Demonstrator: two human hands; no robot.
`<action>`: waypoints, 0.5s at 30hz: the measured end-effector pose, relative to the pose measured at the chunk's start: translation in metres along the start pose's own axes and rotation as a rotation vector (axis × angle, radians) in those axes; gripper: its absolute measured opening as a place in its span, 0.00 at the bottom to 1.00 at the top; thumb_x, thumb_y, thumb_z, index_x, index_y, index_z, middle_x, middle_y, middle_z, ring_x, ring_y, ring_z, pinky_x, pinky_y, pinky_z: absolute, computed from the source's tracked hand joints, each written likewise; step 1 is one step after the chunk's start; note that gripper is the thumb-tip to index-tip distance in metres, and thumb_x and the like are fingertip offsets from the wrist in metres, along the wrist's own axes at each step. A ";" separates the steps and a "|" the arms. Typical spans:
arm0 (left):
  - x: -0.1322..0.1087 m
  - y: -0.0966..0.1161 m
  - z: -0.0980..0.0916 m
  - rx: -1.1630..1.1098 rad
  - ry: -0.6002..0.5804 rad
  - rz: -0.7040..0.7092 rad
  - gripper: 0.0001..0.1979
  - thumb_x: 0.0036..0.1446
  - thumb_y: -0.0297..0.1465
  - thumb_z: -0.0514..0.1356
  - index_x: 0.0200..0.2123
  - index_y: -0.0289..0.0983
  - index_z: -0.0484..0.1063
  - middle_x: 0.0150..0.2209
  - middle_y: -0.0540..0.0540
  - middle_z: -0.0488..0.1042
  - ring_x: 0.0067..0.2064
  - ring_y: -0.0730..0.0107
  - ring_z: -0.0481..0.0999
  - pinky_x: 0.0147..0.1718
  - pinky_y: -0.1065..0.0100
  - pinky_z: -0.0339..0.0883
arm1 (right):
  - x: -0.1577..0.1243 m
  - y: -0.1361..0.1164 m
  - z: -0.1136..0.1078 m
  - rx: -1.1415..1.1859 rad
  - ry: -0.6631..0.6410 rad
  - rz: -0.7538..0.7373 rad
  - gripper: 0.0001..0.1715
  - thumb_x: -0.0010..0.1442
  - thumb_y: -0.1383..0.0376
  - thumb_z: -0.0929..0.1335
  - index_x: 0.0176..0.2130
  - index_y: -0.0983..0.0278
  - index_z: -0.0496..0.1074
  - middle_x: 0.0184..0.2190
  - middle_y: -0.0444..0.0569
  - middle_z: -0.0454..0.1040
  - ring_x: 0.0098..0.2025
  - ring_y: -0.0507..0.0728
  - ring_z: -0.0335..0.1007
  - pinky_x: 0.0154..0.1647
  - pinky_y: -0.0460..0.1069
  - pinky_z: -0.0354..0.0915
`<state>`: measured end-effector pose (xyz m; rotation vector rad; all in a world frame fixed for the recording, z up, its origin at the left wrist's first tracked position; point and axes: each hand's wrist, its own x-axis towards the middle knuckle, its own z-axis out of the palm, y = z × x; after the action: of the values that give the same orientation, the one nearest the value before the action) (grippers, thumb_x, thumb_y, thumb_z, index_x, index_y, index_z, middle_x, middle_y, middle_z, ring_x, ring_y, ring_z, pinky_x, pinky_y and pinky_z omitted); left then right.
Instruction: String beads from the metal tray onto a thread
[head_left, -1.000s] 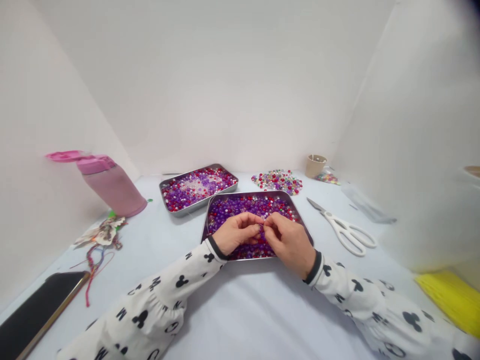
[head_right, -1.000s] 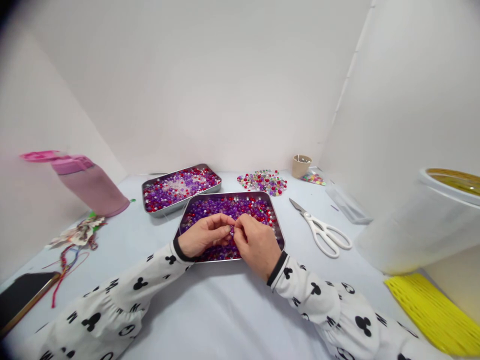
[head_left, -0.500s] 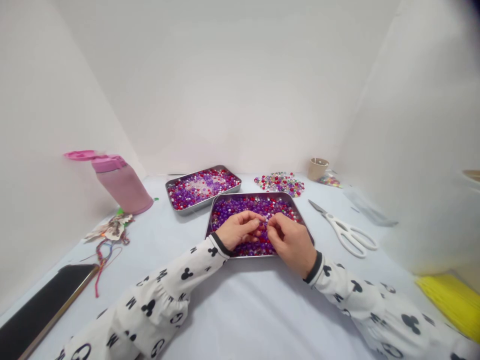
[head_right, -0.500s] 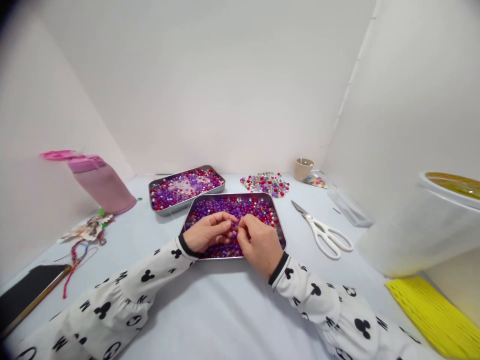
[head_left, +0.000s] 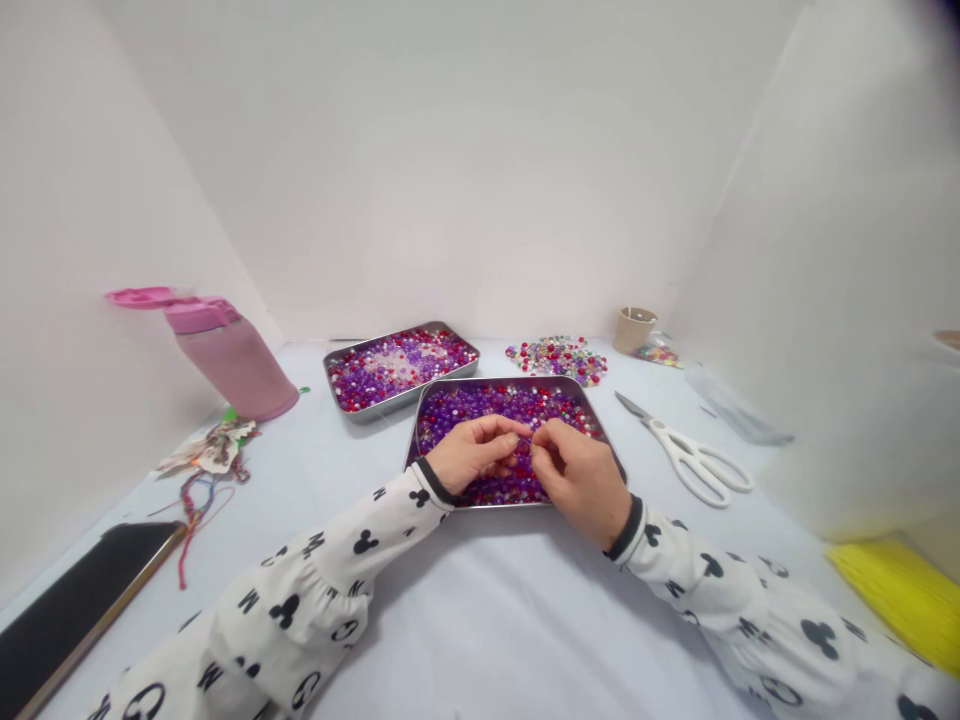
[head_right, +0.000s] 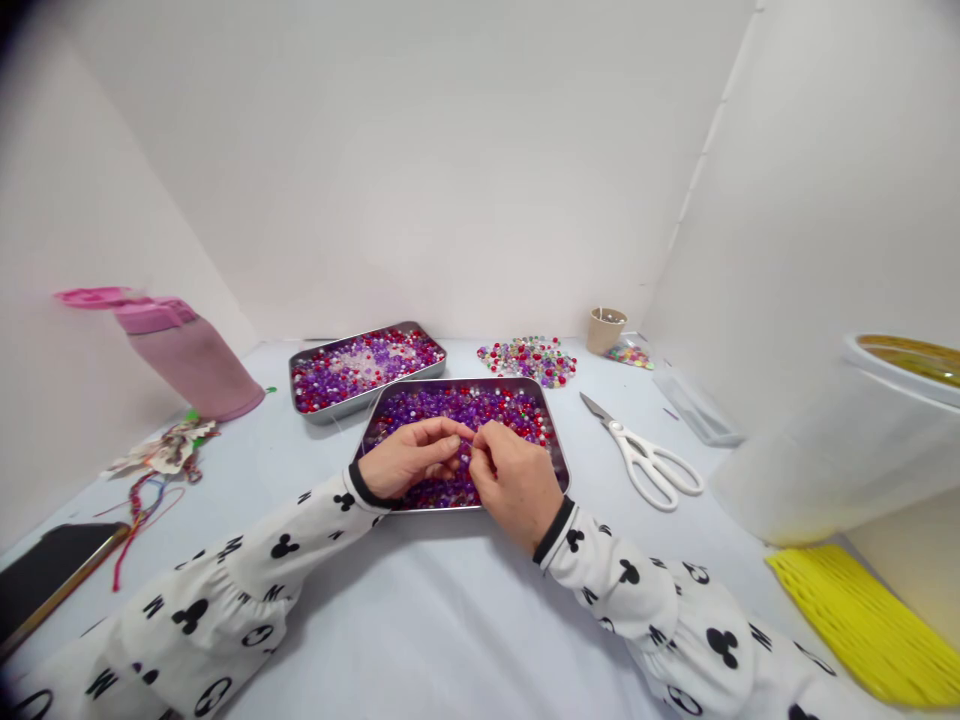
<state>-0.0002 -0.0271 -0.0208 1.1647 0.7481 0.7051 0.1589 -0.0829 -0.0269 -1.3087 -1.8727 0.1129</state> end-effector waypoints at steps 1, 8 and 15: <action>0.000 0.000 0.000 -0.001 0.001 0.004 0.18 0.40 0.37 0.68 0.35 0.34 0.72 0.24 0.50 0.70 0.26 0.78 0.69 0.28 0.74 0.64 | 0.000 0.000 0.000 -0.001 -0.003 0.000 0.06 0.56 0.70 0.60 0.28 0.62 0.62 0.21 0.41 0.65 0.22 0.50 0.60 0.25 0.44 0.54; 0.000 0.001 0.000 -0.003 0.007 0.011 0.18 0.41 0.37 0.67 0.36 0.34 0.72 0.24 0.51 0.69 0.27 0.78 0.68 0.27 0.75 0.64 | 0.000 0.000 -0.001 -0.012 -0.017 -0.005 0.06 0.56 0.71 0.61 0.28 0.63 0.63 0.21 0.41 0.65 0.23 0.50 0.61 0.26 0.44 0.55; 0.000 0.000 0.000 -0.028 0.013 0.008 0.18 0.41 0.36 0.67 0.36 0.34 0.71 0.25 0.51 0.69 0.27 0.78 0.69 0.27 0.74 0.63 | -0.001 0.000 -0.001 -0.015 -0.010 -0.012 0.06 0.56 0.70 0.60 0.28 0.62 0.63 0.21 0.41 0.65 0.22 0.50 0.61 0.25 0.44 0.55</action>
<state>-0.0004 -0.0271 -0.0210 1.1387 0.7424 0.7281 0.1594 -0.0839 -0.0271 -1.3087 -1.8930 0.0988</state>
